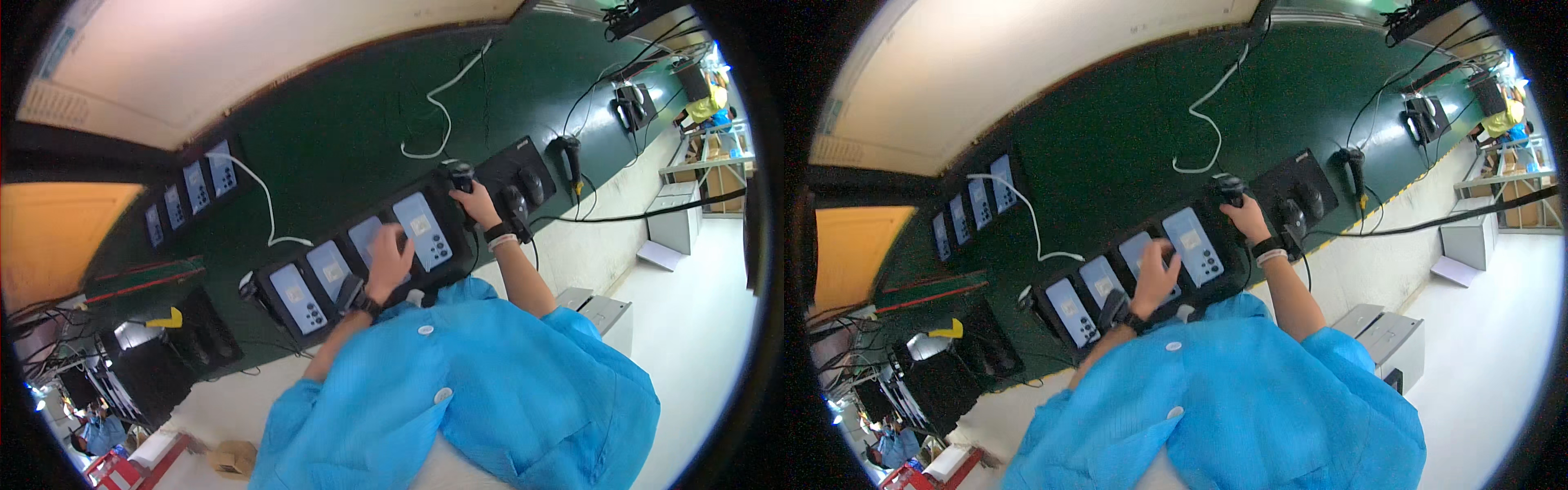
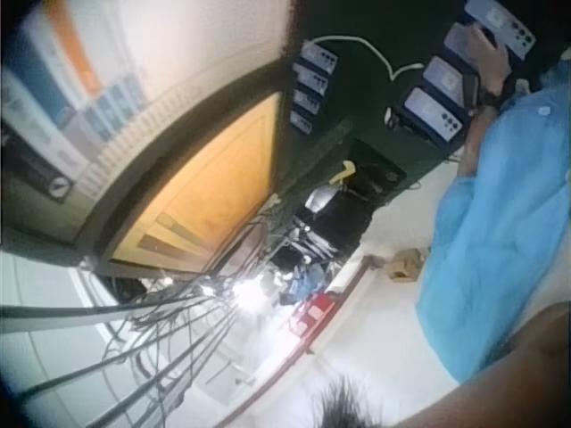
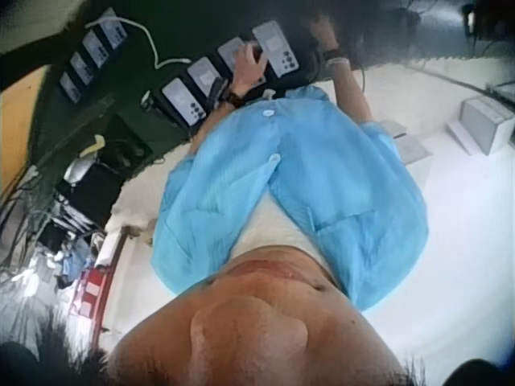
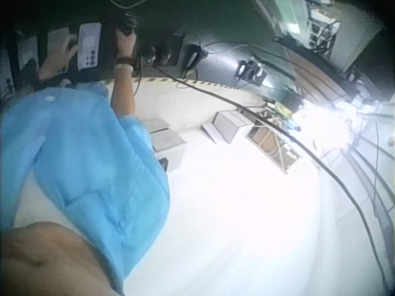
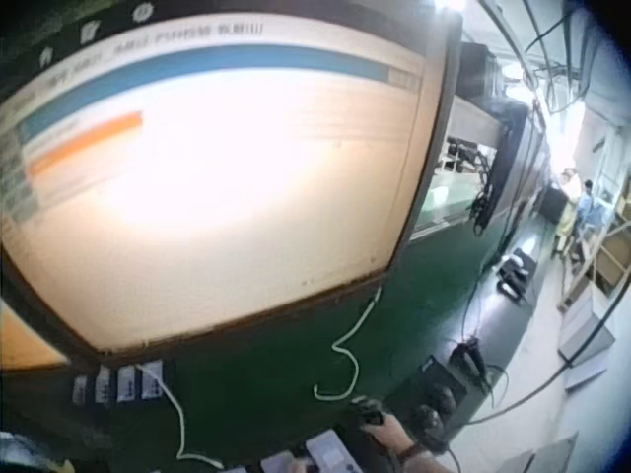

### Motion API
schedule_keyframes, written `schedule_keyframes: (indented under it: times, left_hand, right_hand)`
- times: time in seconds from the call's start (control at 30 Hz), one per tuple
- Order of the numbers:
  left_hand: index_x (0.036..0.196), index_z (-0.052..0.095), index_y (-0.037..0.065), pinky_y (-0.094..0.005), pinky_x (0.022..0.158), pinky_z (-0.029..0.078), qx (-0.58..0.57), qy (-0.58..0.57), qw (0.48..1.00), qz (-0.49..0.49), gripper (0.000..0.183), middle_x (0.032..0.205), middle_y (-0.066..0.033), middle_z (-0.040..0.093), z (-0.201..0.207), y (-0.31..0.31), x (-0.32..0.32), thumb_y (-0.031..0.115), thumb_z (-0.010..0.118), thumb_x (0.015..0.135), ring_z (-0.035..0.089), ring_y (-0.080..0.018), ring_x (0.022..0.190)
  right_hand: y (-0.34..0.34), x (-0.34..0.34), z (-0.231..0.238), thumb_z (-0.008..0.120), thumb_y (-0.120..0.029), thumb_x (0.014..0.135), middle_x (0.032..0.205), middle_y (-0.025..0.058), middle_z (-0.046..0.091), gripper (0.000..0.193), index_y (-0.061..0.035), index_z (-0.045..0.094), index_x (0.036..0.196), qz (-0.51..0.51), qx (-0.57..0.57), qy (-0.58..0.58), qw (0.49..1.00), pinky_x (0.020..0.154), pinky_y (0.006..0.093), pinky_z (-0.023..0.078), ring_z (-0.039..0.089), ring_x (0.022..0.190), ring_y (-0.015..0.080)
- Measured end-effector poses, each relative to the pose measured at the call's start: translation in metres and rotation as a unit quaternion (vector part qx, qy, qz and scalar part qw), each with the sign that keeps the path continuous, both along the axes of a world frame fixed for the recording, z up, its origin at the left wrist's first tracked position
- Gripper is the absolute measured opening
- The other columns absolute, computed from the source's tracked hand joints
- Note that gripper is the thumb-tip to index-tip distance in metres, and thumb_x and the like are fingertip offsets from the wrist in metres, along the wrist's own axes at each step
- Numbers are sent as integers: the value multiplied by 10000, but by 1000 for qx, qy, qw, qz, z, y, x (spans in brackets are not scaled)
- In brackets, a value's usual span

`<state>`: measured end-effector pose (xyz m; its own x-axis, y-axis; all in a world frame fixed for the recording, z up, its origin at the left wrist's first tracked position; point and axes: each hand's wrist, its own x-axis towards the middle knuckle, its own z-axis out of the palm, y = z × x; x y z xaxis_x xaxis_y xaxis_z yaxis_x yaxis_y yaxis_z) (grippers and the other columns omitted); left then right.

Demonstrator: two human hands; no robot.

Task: Scanning barcodes and checking functionalities of multiple mobile phones on an electronics production line.

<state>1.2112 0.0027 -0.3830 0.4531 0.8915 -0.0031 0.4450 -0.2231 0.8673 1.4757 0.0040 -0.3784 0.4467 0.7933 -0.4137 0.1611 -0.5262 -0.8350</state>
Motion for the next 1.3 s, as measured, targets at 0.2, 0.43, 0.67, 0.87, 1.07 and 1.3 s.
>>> schedule_keyframes:
  times: [0.2, 0.43, 0.67, 0.87, 1.07, 1.3]
  left_hand:
    - [1246, 440, -63, -390, 963, 438, -334, -130, 930, 81, 489, 1248, -211, 540, -6, -14, 19, 130, 646, 847, 530, -279, 1160]
    - [1184, 491, -7, -331, 887, 437, -502, -198, 823, 174, 469, 1051, -85, 572, -11, -19, 40, 155, 685, 789, 538, -204, 1007]
    - [1093, 472, -41, -414, 861, 478, -177, -141, 973, 46, 404, 1059, -249, 605, -29, 4, 62, 49, 675, 754, 593, -360, 1025]
    - [1265, 382, 33, -315, 911, 461, -267, -244, 931, 58, 549, 1143, -117, 572, 20, 13, 50, -26, 617, 772, 562, -190, 1059]
    - [1129, 594, 14, -246, 788, 468, -206, -192, 959, -31, 298, 942, -36, 650, 71, 19, 59, 118, 676, 862, 588, -97, 878]
    - [1044, 650, -6, -253, 695, 464, -165, -184, 969, -8, 228, 836, -54, 675, 67, 3, 57, 172, 645, 901, 576, -64, 772]
  right_hand:
    - [11, 7, -37, 735, -284, 719, 1048, 264, 582, 623, 91, 522, 1169, 4, -103, -264, 959, 895, 461, 443, 545, 1051, 431]
    - [87, -55, -22, 713, -188, 809, 981, 166, 602, 490, 66, 482, 1159, -149, 65, 167, 973, 743, 362, 520, 620, 844, 234]
    - [66, -47, 50, 605, -195, 937, 814, 59, 641, 236, 29, 619, 1011, -67, 215, 285, 932, 697, 275, 530, 629, 740, 143]
    - [25, -29, 122, 610, -171, 933, 912, 90, 648, 212, 24, 607, 1014, -69, 215, 328, 917, 751, 292, 568, 663, 815, 162]
    - [-3, -39, 140, 612, -150, 932, 922, 93, 654, 179, 16, 608, 1000, -41, 222, 345, 911, 724, 273, 568, 668, 776, 158]
    - [-19, -51, 118, 643, -90, 889, 945, 81, 666, 230, 8, 629, 1097, 104, 238, 228, 939, 781, 286, 539, 652, 861, 155]
